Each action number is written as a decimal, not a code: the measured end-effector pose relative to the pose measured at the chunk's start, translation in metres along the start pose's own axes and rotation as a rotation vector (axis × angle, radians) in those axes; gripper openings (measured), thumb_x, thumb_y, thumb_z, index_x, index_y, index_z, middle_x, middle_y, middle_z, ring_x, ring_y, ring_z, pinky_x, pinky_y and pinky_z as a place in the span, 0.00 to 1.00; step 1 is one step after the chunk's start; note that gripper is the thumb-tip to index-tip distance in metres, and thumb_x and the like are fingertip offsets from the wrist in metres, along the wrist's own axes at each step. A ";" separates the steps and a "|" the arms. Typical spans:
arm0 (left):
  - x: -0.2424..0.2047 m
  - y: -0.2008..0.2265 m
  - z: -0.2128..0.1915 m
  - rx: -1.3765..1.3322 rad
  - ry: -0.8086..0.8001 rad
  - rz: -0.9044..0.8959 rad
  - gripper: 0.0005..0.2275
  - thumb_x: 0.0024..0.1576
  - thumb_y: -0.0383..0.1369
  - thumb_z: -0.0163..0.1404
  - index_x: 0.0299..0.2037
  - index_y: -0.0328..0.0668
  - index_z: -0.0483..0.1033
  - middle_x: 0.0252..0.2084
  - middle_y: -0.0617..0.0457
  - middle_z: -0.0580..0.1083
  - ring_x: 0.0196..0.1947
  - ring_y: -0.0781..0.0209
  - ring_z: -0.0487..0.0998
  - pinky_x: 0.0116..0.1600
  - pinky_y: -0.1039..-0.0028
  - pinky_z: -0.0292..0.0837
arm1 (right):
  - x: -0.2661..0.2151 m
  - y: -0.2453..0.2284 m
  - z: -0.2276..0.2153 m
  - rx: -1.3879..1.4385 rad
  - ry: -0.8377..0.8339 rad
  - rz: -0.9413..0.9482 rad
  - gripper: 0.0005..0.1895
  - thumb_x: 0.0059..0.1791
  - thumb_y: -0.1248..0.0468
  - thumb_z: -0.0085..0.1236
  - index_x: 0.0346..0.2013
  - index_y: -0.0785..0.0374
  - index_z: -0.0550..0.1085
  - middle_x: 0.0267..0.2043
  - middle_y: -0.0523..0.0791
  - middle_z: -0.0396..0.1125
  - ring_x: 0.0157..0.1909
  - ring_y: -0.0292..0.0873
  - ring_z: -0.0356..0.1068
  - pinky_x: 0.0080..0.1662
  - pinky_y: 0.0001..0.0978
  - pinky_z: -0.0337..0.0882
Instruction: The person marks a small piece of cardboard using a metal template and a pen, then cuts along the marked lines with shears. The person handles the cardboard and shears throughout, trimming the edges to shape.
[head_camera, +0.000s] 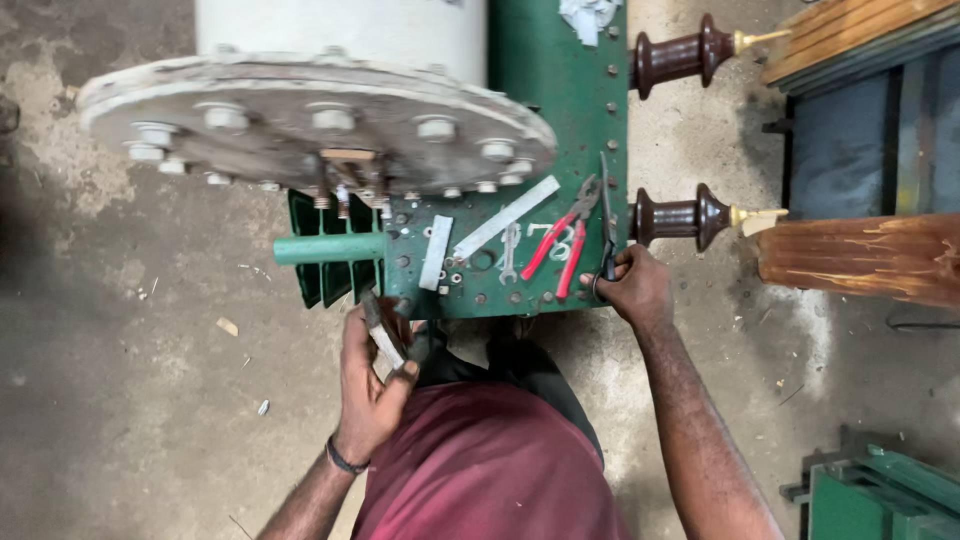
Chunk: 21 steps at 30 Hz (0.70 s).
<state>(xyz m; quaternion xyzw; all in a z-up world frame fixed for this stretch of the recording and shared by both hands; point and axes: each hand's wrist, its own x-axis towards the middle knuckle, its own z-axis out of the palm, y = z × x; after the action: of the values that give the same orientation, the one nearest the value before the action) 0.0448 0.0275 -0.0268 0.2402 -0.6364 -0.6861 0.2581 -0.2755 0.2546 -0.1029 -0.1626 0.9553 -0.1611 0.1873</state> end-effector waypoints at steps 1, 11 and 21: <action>-0.004 -0.004 0.006 -0.059 -0.036 -0.091 0.27 0.54 0.28 0.52 0.64 0.32 0.60 0.46 0.52 0.66 0.46 0.64 0.69 0.53 0.73 0.71 | 0.003 0.001 -0.002 0.042 -0.014 -0.014 0.32 0.32 0.50 0.81 0.36 0.66 0.73 0.27 0.46 0.73 0.31 0.43 0.76 0.35 0.38 0.76; -0.039 -0.040 0.150 0.293 -0.099 -0.118 0.15 0.66 0.41 0.47 0.50 0.34 0.71 0.39 0.56 0.68 0.37 0.68 0.69 0.44 0.76 0.68 | -0.008 0.027 0.000 0.450 -0.042 -0.149 0.28 0.36 0.60 0.75 0.47 0.65 0.74 0.41 0.48 0.74 0.30 0.40 0.76 0.34 0.34 0.78; -0.060 -0.141 0.313 -0.234 -0.124 -0.346 0.18 0.61 0.46 0.47 0.45 0.36 0.68 0.33 0.49 0.71 0.31 0.59 0.72 0.34 0.68 0.70 | -0.111 0.288 -0.011 0.757 -0.308 -0.149 0.23 0.50 0.49 0.65 0.48 0.64 0.76 0.39 0.49 0.75 0.38 0.42 0.76 0.42 0.40 0.77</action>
<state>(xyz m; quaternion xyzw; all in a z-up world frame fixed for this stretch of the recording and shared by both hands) -0.1226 0.3099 -0.1438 0.2716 -0.5164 -0.8028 0.1229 -0.2549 0.5565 -0.1655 -0.1732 0.7750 -0.4877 0.3626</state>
